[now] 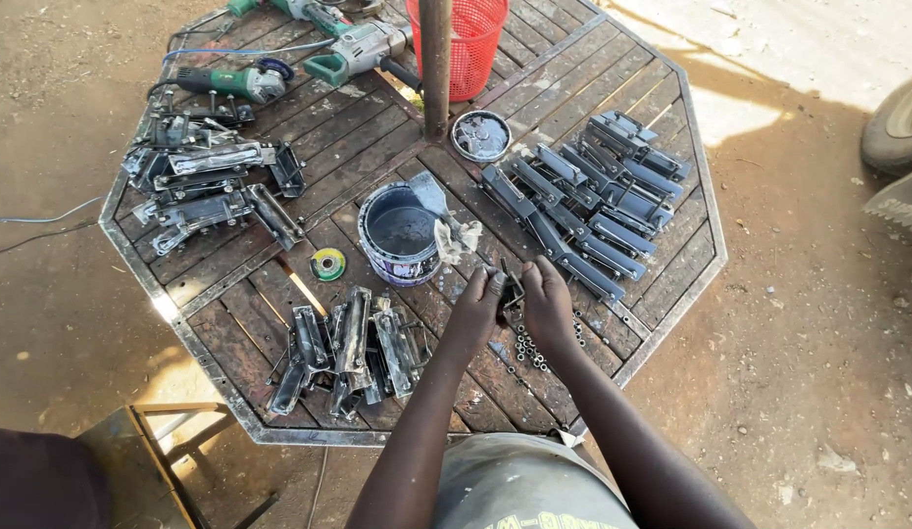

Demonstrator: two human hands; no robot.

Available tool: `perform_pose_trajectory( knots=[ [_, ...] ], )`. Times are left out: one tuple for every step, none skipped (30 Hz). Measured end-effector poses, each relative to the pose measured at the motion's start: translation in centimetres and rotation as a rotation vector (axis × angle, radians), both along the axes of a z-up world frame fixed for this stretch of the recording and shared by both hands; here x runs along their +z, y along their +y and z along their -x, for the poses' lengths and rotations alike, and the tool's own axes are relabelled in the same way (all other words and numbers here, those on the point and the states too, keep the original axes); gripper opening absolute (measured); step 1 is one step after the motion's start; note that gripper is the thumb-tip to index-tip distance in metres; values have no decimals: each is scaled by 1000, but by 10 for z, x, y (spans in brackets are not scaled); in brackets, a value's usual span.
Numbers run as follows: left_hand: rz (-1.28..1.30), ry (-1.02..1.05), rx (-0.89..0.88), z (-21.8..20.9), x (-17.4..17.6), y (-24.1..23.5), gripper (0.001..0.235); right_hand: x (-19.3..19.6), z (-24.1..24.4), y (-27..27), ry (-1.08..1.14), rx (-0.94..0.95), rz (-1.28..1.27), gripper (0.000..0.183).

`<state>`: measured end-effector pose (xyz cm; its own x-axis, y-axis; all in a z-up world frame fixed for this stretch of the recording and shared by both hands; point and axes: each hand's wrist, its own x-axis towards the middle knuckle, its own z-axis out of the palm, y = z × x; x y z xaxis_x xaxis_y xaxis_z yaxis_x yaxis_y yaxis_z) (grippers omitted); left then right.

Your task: Applying a dark sealant or protective coating to metal parts using a rag

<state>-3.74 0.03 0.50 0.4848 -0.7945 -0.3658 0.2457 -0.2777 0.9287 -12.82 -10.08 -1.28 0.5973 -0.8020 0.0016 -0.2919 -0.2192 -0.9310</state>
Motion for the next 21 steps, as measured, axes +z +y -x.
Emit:
perform_pose_trajectory(
  knots=[
    [-4, 1, -4, 1, 5, -2, 40, 1, 3, 6, 1, -4, -4, 28],
    [-127, 5, 35, 1, 10, -4, 53, 2, 5, 11, 21, 12, -11, 28],
    [-242, 7, 76, 0, 17, -10, 71, 4, 5, 12, 39, 30, -10, 27],
    [-237, 5, 74, 1, 34, -10, 71, 8, 3, 10, 38, 28, -5, 27],
    [-252, 59, 98, 4, 51, -9, 74, 11, 3, 10, 30, 13, -21, 28],
    [-267, 113, 122, 8, 68, -8, 76, 15, 4, 9, 23, -2, -37, 29],
    [-271, 112, 118, 10, 61, -9, 76, 6, 7, 2, 23, -6, -41, 29],
    [-238, 114, 87, 13, 54, -10, 81, -3, 10, -6, 15, -26, -39, 30],
    [-208, 117, 53, 16, 47, -11, 86, -13, 15, -12, 8, -51, -40, 30],
    [-214, 117, 46, 17, 30, -17, 86, -16, 15, -17, 10, -58, -45, 30],
    [-123, 170, 94, 20, 13, -22, 60, -19, 17, -20, -19, -65, -67, 31],
    [-32, 222, 143, 24, -5, -27, 45, -22, 20, -24, -49, -71, -88, 32],
    [-41, 230, 141, 27, -6, -30, 45, -20, 24, -24, -40, -75, -96, 32],
    [8, 361, 297, 29, -6, -33, 35, -17, 29, -24, -66, -101, -111, 32],
    [57, 488, 455, 30, -7, -35, 35, -15, 31, -25, -95, -128, -126, 31],
    [48, 491, 454, 28, -35, -39, 35, -10, 37, -24, -90, -131, -133, 31],
    [-11, 526, 475, 26, -63, -42, 30, -5, 43, -23, -86, -147, -152, 31],
    [-70, 560, 496, 25, -91, -44, 24, 1, 49, -22, -81, -162, -170, 31],
    [-77, 564, 488, 28, -122, -48, 24, -11, 56, -30, -76, -172, -173, 31],
    [-151, 574, 445, 31, -154, -51, 28, -23, 63, -39, -78, -181, -181, 31],
    [-221, 581, 401, 33, -185, -56, 33, -34, 70, -48, -83, -190, -187, 32]
  ],
)
